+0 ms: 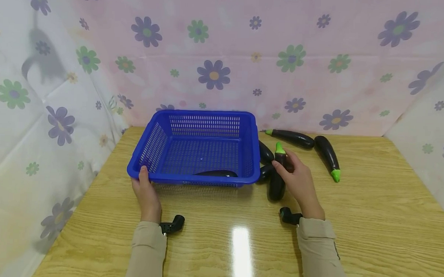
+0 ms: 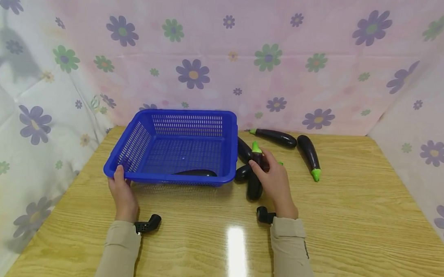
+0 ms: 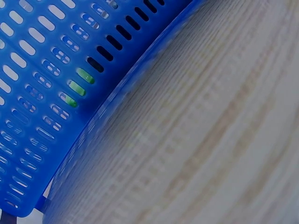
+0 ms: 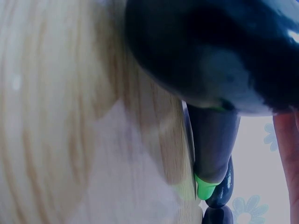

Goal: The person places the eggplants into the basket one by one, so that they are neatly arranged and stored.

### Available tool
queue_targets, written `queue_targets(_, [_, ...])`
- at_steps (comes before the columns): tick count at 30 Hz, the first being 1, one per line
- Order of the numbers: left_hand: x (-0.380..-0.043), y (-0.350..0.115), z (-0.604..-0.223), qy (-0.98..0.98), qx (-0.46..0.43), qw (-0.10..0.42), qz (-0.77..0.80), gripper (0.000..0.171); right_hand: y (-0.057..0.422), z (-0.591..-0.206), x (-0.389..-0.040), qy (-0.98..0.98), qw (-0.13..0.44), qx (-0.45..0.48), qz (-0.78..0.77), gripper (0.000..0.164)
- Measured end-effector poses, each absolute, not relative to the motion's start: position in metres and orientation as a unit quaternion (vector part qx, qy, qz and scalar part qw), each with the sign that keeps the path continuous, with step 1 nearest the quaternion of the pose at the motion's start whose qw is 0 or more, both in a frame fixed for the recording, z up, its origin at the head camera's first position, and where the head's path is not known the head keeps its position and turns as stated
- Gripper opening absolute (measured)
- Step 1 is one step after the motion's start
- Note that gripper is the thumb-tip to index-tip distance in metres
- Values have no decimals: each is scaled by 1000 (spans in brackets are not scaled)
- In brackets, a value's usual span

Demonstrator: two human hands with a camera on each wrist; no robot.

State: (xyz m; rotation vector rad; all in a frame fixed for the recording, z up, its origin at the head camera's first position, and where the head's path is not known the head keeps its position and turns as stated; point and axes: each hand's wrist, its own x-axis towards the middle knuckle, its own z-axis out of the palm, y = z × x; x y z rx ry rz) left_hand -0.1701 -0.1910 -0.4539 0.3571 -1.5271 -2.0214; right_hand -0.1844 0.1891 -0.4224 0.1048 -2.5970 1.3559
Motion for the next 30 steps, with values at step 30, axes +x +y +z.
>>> queue_targets(30, [-172, -191, -455, -565, 128, 290, -762, 48, 185, -413, -181, -847, 146, 34, 510, 46])
